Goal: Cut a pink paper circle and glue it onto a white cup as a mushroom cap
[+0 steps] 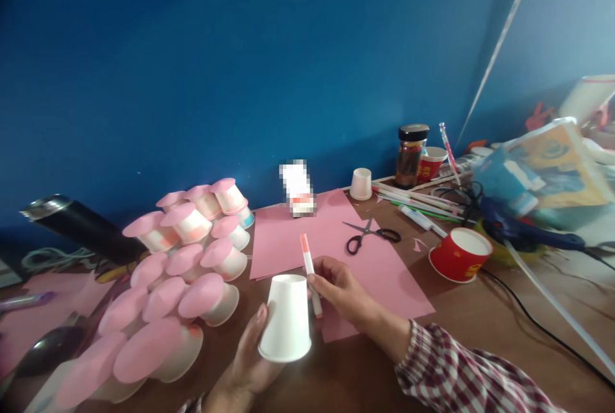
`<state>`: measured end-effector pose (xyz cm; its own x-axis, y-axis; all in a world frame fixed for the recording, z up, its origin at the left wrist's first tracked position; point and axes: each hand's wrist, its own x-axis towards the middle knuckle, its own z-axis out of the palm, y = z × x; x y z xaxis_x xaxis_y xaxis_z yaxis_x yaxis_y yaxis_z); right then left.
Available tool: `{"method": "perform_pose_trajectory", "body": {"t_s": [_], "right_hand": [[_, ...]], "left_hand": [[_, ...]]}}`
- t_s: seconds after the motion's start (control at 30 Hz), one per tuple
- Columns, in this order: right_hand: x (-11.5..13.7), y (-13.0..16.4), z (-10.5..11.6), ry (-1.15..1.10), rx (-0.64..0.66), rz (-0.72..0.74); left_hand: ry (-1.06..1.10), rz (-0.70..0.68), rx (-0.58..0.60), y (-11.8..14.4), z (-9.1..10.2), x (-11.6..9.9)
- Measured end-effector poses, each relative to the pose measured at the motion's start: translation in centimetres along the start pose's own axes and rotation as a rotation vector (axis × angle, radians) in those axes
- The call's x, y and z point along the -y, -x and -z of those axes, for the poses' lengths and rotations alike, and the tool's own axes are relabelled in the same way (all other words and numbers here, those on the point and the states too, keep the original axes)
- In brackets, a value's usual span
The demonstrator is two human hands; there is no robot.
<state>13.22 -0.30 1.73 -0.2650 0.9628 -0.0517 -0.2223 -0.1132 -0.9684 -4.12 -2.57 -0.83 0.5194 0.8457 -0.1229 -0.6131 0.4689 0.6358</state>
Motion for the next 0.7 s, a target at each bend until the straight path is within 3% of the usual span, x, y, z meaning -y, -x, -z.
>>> {"method": "perform_pose_trajectory", "body": {"t_s": [0.27,0.53,0.7], "right_hand": [[0.2,0.3,-0.7,0.01,-0.037,-0.09],[0.5,0.9,-0.6,0.179,-0.314,-0.172],[0.2,1.6,-1.0,0.204,-0.279,-0.266]], "left_hand": [[-0.015,0.01,0.072,0.0,-0.9,-0.2],[-0.199,0.05,0.183,0.2,-1.8,-0.9],[-0.233,0.13,0.199,0.4,-1.4,-0.7]]}}
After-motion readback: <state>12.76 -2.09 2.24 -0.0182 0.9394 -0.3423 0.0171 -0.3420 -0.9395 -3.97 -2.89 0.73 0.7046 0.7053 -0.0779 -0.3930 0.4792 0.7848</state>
